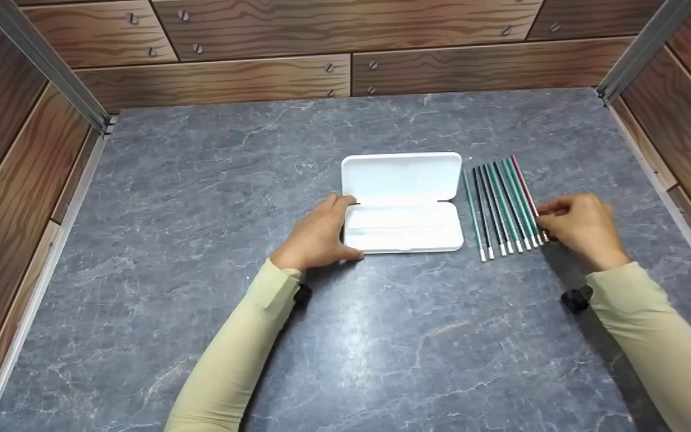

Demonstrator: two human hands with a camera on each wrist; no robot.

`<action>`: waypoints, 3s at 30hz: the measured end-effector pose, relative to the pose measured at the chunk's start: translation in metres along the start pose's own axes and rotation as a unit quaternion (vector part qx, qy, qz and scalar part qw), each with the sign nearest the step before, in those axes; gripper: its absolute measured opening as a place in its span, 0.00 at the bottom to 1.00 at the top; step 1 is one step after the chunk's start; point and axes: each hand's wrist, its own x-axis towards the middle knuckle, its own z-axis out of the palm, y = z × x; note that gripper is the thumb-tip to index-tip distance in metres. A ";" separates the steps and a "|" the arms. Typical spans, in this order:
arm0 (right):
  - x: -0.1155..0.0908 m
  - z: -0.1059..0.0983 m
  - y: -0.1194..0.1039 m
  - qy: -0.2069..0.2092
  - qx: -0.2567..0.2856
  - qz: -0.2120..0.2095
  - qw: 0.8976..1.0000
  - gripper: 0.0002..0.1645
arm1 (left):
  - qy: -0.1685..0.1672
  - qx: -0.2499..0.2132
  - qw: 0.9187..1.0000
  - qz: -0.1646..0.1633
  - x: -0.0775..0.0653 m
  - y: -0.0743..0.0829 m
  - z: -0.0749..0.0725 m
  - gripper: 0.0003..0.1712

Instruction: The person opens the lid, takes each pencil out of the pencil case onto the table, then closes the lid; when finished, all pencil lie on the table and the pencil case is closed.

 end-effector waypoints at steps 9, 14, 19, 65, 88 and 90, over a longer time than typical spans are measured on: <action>0.005 0.000 -0.032 0.057 -0.033 -0.043 0.997 0.17 | 0.000 0.004 1.000 -0.002 0.000 -0.001 0.000 0.59; 0.004 0.016 -0.076 0.024 -0.013 -0.123 0.992 0.15 | 0.001 0.005 1.000 -0.001 0.000 -0.002 -0.001 0.59; 0.003 0.040 -0.115 -0.057 -0.018 -0.205 0.977 0.12 | -0.002 0.003 1.000 -0.001 0.001 -0.001 0.000 0.58; 0.016 0.075 -0.135 -0.218 -0.018 -0.273 0.937 0.08 | 0.008 -0.001 1.000 0.006 0.001 -0.001 0.001 0.56; 0.008 0.008 -0.057 -0.079 0.100 -0.182 0.975 0.12 | -0.002 0.006 1.000 0.000 0.000 0.001 0.000 0.57; 0.009 0.000 -0.040 -0.061 0.102 -0.169 0.978 0.12 | -0.003 0.006 1.000 0.002 0.001 0.001 0.000 0.57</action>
